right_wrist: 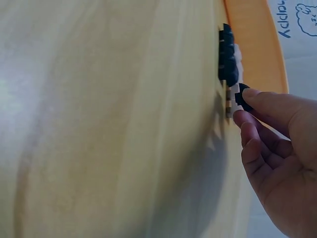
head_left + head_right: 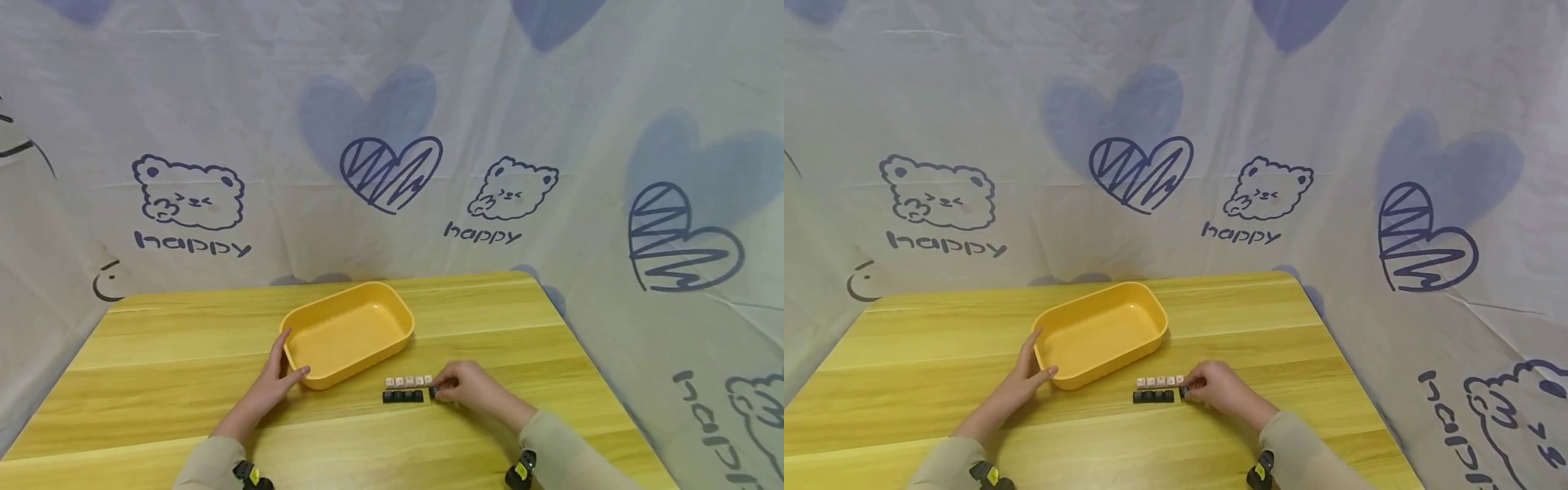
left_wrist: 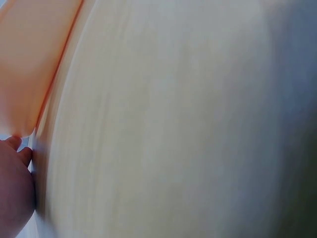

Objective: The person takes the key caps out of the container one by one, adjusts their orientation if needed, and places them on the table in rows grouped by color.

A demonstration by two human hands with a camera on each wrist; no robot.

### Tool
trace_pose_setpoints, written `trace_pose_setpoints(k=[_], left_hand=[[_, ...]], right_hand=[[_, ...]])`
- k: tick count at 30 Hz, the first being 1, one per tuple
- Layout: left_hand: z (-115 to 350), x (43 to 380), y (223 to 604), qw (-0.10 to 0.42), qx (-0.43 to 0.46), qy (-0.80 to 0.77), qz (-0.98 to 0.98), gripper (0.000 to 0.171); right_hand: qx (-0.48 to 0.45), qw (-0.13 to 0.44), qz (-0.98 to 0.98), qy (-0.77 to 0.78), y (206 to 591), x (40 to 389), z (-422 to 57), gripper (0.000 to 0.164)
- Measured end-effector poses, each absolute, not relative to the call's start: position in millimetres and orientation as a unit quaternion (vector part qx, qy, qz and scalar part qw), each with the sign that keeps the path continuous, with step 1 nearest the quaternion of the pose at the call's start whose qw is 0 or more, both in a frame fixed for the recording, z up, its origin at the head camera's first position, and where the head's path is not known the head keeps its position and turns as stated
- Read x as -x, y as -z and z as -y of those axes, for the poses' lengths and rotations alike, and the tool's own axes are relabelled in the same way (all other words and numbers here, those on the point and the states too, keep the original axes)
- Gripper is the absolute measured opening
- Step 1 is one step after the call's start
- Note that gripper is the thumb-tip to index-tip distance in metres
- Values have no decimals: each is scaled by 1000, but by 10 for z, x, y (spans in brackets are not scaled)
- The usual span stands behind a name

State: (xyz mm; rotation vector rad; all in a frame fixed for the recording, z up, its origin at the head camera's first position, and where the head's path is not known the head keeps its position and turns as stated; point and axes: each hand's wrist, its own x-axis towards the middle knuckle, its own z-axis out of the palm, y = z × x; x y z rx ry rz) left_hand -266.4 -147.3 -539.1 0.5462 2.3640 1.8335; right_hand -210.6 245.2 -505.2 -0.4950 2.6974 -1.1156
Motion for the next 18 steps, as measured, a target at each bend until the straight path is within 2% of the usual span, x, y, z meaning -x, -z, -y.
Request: trace_pose_setpoints(k=[6, 18], left_hand=[[1467, 2661, 5393, 45, -185, -604, -774, 89], [1475, 2653, 5378, 49, -184, -603, -775, 90]], right_hand=[[168, 98, -910, 366, 5105, 2096, -2412, 15], [207, 77, -919, 327, 5126, 2091, -2367, 13]])
